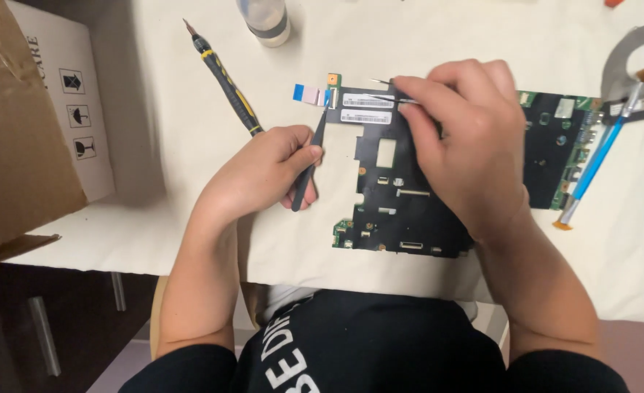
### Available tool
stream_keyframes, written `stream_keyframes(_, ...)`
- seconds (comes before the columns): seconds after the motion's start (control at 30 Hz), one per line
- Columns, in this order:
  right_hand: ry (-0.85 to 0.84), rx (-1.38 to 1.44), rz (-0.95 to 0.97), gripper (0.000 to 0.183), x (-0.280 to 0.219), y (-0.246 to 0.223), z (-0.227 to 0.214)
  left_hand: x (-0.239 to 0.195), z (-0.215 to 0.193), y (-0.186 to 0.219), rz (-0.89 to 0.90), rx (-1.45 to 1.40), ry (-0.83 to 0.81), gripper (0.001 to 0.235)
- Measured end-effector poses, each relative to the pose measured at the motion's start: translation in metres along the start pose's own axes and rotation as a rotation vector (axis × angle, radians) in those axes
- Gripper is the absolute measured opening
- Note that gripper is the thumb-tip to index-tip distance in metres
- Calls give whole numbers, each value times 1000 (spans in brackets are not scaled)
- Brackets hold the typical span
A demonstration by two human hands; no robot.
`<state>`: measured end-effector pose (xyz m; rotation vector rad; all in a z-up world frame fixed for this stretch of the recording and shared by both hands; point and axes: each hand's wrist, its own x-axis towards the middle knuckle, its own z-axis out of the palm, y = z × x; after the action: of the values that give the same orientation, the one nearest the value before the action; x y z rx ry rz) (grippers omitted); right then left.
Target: The person cleans a laptop motherboard using a brush and a liquid from a bottle. They remove a sticker with tweezers, flip the board, and clean the CPU socket area. The person then removes the CPU, cleans it, and places it back into the socket.
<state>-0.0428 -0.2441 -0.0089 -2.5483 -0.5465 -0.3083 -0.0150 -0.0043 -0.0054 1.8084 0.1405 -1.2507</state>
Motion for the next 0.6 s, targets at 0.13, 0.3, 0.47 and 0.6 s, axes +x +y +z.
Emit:
stream_keyframes(0.13, 51, -57, 86, 21, -56, 10, -35, -5, 7, -8, 98, 87, 90, 34)
stream_keyframes(0.3, 210, -188, 417, 28, -162, 51, -60, -4, 36, -47, 211, 372, 602, 41)
stream_keyframes(0.47, 320, -316, 464, 34, -236, 78, -57, -17, 63, -100, 449, 366, 940, 25)
stream_keyframes(0.6, 344, -519, 483, 38, -245, 80, -52, -22, 66, -129, 686, 573, 1257, 18)
